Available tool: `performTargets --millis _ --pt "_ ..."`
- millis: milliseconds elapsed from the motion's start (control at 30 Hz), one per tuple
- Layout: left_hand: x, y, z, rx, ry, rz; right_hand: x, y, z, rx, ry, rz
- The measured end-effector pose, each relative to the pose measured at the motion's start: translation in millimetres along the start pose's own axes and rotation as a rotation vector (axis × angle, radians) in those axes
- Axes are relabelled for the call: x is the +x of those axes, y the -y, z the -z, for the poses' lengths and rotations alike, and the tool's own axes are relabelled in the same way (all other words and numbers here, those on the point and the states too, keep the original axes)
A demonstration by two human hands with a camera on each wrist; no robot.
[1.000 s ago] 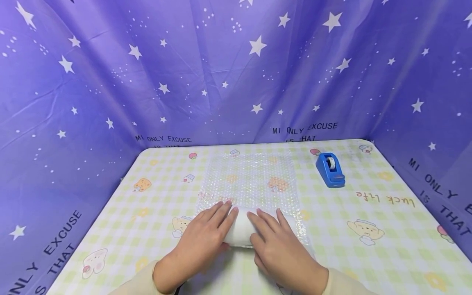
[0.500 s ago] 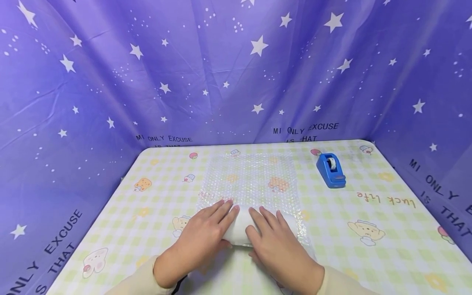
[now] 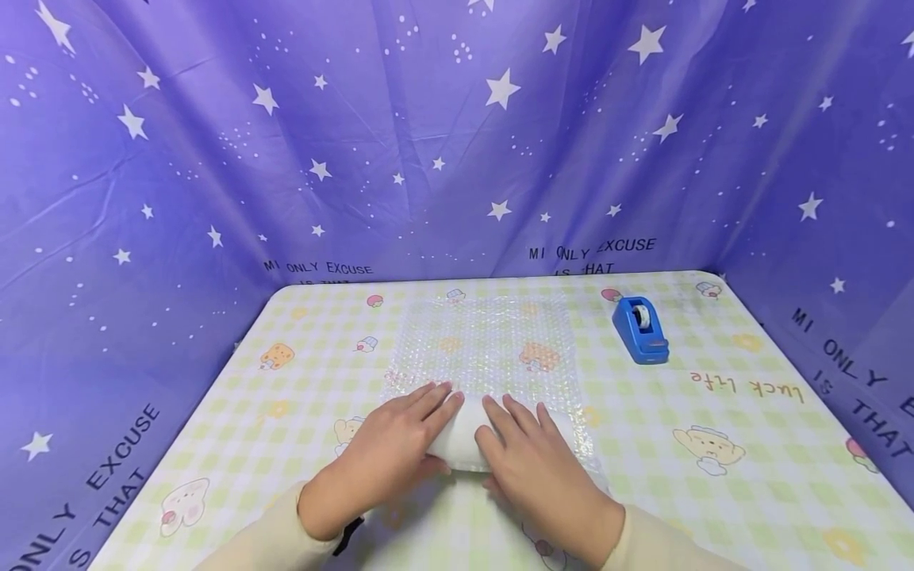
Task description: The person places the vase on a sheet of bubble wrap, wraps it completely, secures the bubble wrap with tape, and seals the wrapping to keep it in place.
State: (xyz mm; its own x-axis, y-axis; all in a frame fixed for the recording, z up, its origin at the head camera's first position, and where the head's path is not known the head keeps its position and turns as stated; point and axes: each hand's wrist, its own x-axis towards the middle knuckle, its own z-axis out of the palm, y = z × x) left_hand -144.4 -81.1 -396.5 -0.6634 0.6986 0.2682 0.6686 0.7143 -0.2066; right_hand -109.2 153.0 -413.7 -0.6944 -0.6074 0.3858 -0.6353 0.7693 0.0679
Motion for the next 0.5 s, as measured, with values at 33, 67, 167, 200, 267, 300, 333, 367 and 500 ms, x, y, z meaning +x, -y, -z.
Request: performTargets --millis 33,67,167,200,267,300,333,367,500 --pt "0.2 0.4 0.1 -0.003 0.004 0.0 0.5 -0.9 0.2 0.005 -0.001 0.002" --pt "0.4 0.7 0.4 -0.007 0.007 -0.001 1.0 -1.9 0.3 0.012 0.0 0.005" --pt "0.4 0.9 1.2 -0.017 0.013 0.0 2.3 -4.6 1.3 0.031 0.0 0.013" --pt "0.4 0.8 1.0 -0.02 0.016 0.001 2.6 -5.4 1.5 0.034 0.0 0.015" --pt "0.2 0.2 1.1 -0.03 0.022 0.007 3.0 -6.6 2.1 0.041 0.0 0.018" --pt "0.1 0.0 0.9 -0.034 0.024 0.01 3.3 -7.1 2.2 0.042 0.0 0.019" --pt "0.1 -0.3 0.8 -0.037 0.025 0.013 3.5 -7.5 2.3 0.043 0.001 0.019" --pt "0.1 -0.6 0.7 -0.04 0.026 0.015 3.8 -7.8 2.4 0.045 0.003 0.019" --pt "0.2 -1.7 0.5 -0.039 0.02 0.019 5.0 -8.7 2.8 0.043 0.016 0.024"
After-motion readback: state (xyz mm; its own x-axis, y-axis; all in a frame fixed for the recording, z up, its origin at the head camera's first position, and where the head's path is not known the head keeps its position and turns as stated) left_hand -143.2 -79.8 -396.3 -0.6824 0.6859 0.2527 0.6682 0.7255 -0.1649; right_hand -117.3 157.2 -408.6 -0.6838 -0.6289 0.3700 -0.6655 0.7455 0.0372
